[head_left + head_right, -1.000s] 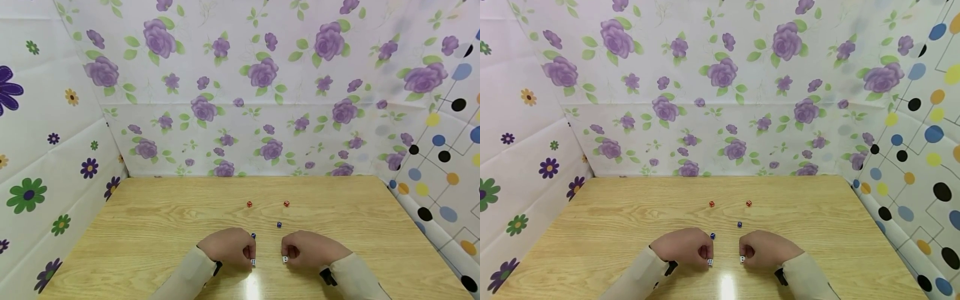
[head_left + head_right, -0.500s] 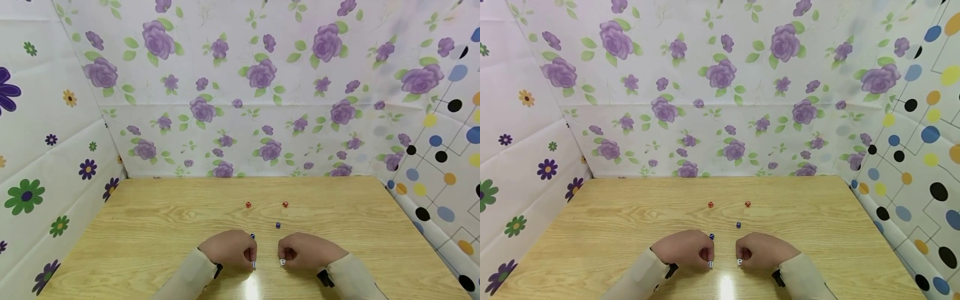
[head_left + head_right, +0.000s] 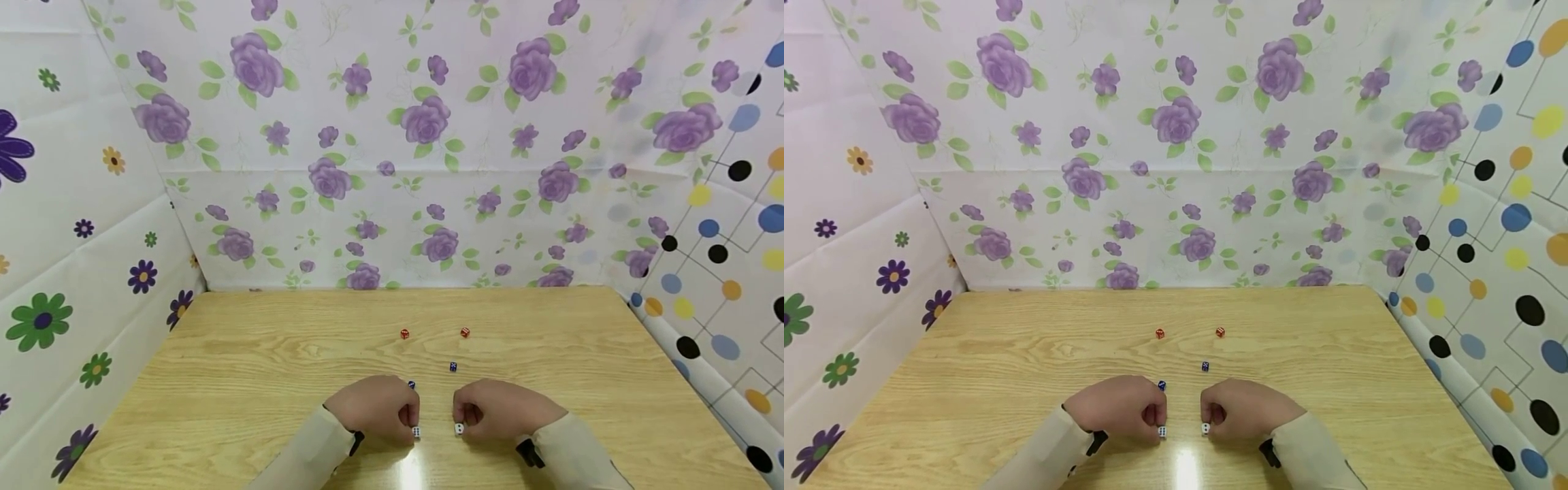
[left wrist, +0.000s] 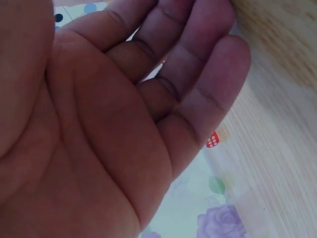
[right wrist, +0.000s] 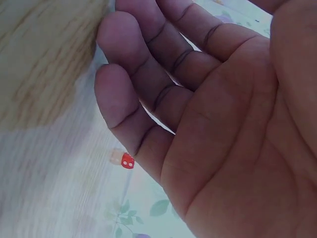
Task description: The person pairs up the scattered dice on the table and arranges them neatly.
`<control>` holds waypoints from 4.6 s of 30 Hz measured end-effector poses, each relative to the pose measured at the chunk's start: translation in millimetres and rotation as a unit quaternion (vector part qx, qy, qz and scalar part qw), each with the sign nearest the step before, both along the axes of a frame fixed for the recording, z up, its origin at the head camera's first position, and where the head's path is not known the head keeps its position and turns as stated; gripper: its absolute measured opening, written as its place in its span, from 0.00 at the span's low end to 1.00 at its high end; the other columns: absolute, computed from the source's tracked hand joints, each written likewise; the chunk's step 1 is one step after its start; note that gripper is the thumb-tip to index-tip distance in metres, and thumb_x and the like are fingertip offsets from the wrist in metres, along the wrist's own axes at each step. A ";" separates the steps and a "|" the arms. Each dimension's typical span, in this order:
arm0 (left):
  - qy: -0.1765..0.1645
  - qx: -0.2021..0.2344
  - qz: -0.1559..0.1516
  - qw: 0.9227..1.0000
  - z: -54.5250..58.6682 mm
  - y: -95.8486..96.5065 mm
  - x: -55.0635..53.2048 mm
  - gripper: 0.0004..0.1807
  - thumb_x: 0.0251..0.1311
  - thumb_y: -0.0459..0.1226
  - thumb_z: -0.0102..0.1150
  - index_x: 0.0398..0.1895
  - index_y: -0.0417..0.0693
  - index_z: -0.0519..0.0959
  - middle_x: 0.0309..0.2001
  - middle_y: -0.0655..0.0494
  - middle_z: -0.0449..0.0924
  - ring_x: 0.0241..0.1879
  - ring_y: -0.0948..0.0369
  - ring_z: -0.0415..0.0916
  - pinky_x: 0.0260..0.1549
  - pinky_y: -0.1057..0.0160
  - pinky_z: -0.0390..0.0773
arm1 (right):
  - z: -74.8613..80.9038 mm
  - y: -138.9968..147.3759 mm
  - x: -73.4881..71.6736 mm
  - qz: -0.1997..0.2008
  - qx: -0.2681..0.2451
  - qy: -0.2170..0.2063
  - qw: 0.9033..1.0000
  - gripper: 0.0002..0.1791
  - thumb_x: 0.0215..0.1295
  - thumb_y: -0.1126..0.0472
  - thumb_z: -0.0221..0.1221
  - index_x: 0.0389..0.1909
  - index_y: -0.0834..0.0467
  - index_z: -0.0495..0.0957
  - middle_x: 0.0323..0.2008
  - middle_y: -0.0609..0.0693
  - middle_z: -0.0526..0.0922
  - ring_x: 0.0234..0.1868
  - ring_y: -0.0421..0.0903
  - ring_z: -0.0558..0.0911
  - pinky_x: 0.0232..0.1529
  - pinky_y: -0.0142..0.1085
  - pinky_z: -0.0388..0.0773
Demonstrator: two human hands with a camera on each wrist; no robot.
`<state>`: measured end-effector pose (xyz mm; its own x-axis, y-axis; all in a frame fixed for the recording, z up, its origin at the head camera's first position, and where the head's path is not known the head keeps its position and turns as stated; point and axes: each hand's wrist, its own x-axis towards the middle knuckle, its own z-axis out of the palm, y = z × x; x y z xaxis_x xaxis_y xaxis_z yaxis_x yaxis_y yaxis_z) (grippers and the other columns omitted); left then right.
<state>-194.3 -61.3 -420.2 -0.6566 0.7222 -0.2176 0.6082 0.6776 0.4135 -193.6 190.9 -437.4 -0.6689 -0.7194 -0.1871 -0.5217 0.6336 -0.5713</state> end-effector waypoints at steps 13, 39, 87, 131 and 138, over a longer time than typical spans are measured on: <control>0.009 -0.009 -0.016 1.000 -3.1 4.6 0.4 0.09 0.49 0.44 0.69 0.22 0.62 0.76 0.21 0.73 0.73 0.22 0.73 0.68 0.25 0.73 0.70 | -5.1 -1.8 -1.6 0.013 0.002 0.004 1.000 0.06 0.58 0.60 0.63 0.29 0.45 0.76 0.24 0.35 0.74 0.24 0.32 0.70 0.28 0.28 0.70; 0.019 -0.010 -0.039 0.999 -9.1 12.2 6.0 0.09 0.50 0.44 0.68 0.22 0.63 0.76 0.21 0.75 0.72 0.22 0.75 0.68 0.25 0.74 0.69 | -2.9 -9.0 4.0 0.027 0.010 0.013 1.000 0.10 0.56 0.61 0.65 0.27 0.45 0.74 0.23 0.33 0.73 0.24 0.30 0.69 0.27 0.27 0.70; 0.049 -0.015 -0.051 0.997 -3.2 15.9 14.9 0.06 0.52 0.41 0.66 0.24 0.61 0.78 0.23 0.75 0.70 0.23 0.75 0.67 0.26 0.75 0.69 | 2.5 -15.7 10.6 0.035 0.015 0.023 0.999 0.08 0.55 0.62 0.64 0.29 0.46 0.75 0.24 0.36 0.74 0.23 0.30 0.69 0.26 0.27 0.70; 0.033 -0.003 -0.053 0.998 -6.1 18.9 12.6 0.06 0.53 0.41 0.66 0.25 0.61 0.78 0.23 0.75 0.72 0.23 0.75 0.69 0.26 0.75 0.70 | -4.3 -18.9 8.2 0.050 -0.004 0.026 0.998 0.06 0.57 0.61 0.64 0.28 0.48 0.77 0.24 0.33 0.74 0.24 0.28 0.70 0.27 0.26 0.72; 0.025 0.000 -0.042 0.999 -11.5 20.9 12.6 0.06 0.52 0.42 0.67 0.25 0.62 0.79 0.24 0.75 0.72 0.23 0.75 0.69 0.26 0.74 0.70 | -4.8 -21.5 10.8 0.049 -0.009 0.019 0.999 0.06 0.57 0.62 0.63 0.29 0.47 0.77 0.24 0.32 0.74 0.24 0.29 0.70 0.27 0.26 0.72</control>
<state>-181.7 -40.4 -431.7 -0.6035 0.7753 -0.1866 0.6831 0.6233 0.3807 -182.8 169.4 -442.2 -0.6016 -0.7847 -0.1491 -0.6023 0.5683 -0.5606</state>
